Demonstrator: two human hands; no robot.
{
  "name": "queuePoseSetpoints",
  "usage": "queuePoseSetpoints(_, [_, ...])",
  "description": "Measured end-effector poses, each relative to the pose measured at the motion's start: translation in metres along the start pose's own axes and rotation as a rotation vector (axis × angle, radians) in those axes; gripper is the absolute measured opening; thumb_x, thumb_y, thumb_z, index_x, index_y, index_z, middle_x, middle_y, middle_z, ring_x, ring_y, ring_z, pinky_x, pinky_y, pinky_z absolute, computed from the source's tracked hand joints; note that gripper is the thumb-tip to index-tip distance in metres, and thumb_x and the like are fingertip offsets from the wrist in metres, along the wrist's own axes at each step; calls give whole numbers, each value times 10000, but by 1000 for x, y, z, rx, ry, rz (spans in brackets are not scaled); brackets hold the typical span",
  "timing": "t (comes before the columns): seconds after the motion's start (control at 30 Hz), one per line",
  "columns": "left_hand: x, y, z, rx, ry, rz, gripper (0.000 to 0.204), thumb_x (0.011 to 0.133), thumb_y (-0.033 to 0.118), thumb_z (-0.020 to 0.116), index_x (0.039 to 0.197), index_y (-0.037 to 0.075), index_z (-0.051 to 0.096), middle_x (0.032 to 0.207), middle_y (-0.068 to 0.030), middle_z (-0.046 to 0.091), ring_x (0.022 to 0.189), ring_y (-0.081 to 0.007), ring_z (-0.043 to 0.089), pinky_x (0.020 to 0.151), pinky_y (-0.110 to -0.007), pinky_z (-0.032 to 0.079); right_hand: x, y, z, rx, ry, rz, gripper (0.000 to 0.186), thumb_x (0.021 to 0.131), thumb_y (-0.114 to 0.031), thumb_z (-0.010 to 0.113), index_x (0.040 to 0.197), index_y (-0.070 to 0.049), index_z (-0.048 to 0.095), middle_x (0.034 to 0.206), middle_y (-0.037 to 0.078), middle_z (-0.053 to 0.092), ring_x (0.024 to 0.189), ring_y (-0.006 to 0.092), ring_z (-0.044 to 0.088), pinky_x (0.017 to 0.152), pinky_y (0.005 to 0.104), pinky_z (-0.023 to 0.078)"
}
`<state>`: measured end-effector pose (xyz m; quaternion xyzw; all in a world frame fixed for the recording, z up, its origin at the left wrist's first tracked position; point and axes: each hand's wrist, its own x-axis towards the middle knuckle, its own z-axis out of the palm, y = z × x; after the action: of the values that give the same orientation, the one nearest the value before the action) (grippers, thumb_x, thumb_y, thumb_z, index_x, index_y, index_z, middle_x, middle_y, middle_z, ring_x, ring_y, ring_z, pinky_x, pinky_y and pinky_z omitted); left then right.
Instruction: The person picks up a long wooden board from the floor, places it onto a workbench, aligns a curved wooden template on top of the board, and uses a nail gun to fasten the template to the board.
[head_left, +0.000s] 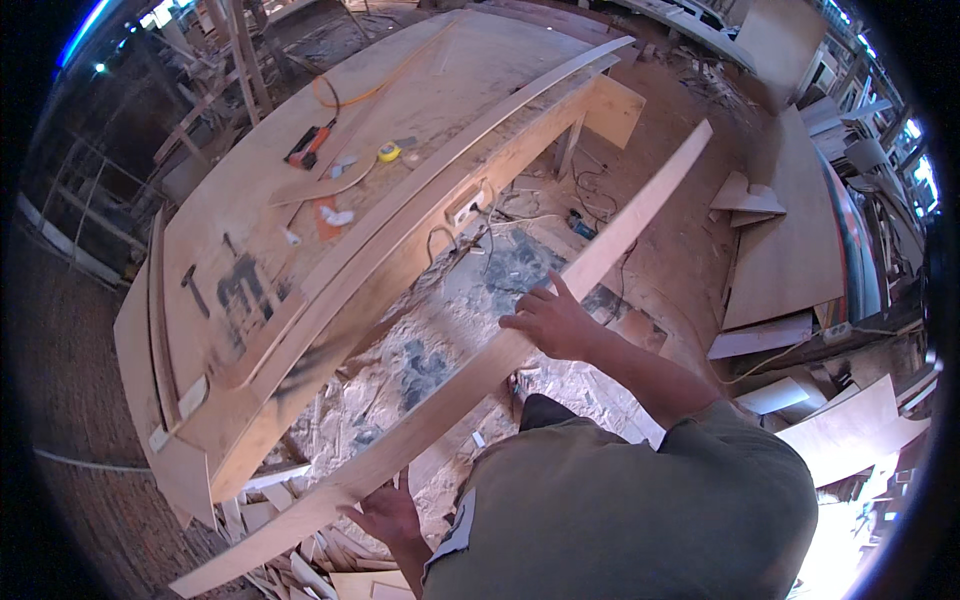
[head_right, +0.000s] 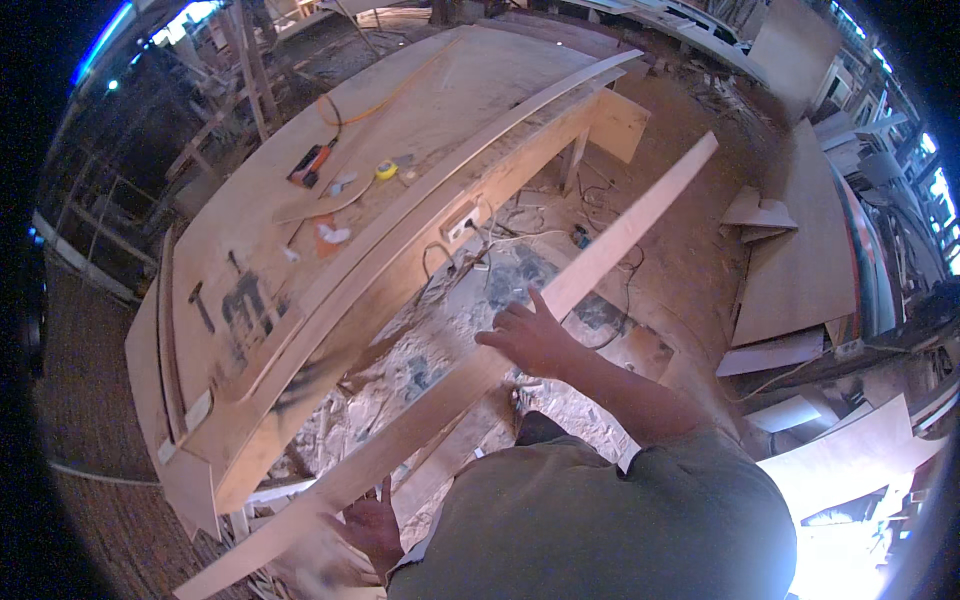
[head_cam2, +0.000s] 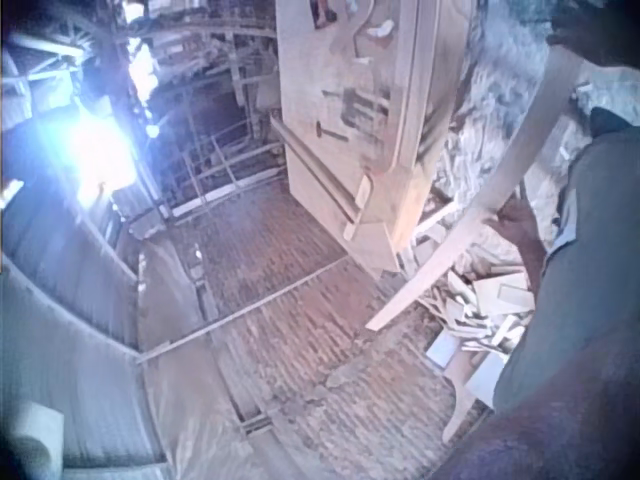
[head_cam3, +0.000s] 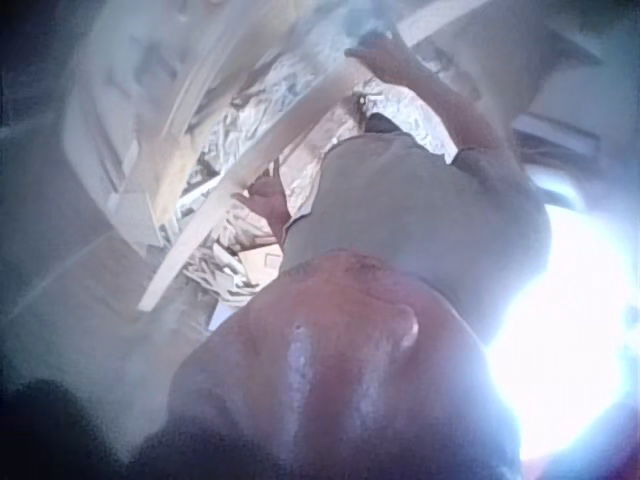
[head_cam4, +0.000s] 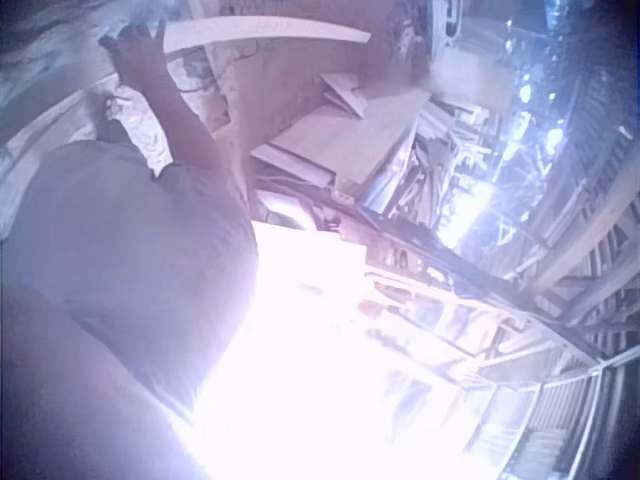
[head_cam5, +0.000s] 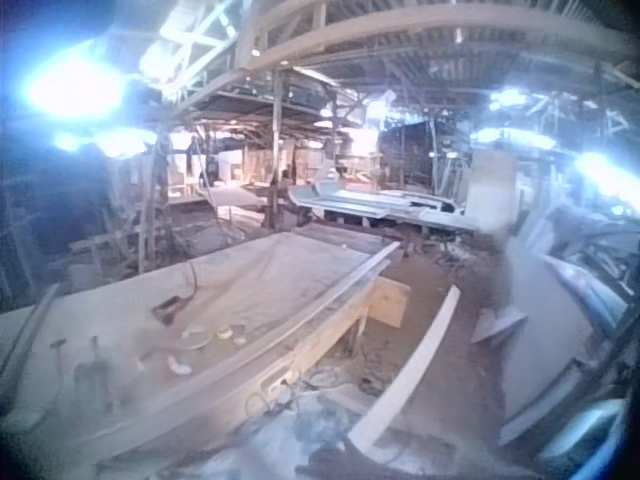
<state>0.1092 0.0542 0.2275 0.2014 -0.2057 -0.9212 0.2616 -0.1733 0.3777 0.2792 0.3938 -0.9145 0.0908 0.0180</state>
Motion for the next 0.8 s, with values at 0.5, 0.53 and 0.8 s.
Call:
queuePoseSetpoints(0.5, [186, -9, -2, 116, 148, 393, 515, 1007, 469, 568, 1349, 83, 575, 1357, -114, 611, 1270, -295, 556, 1149, -537, 371, 219, 242, -23, -109, -88, -164, 596, 732, -96, 765, 1272, -298, 615, 1106, 16, 603, 1182, 226, 565, 1168, 676, 234])
queuePoseSetpoints(0.53, [197, -9, -12, 110, 146, 409, 506, 1009, 458, 571, 1341, 77, 581, 1350, -116, 615, 1263, -294, 561, 1147, -530, 377, 238, 253, -20, -141, -143, -172, 597, 763, -118, 745, 1310, -308, 600, 1181, 19, 597, 1228, 237, 545, 1165, 682, 233])
queuePoseSetpoints(0.8, [290, -50, 62, -50, 161, 187, 396, 1001, 336, 621, 1244, 24, 600, 1232, -129, 654, 1166, -261, 594, 1045, -449, 461, 326, 355, -6, -152, -321, -19, 805, 642, -219, 821, 1403, -283, 564, 1393, 3, 595, 1372, 224, 465, 1224, 556, 162])
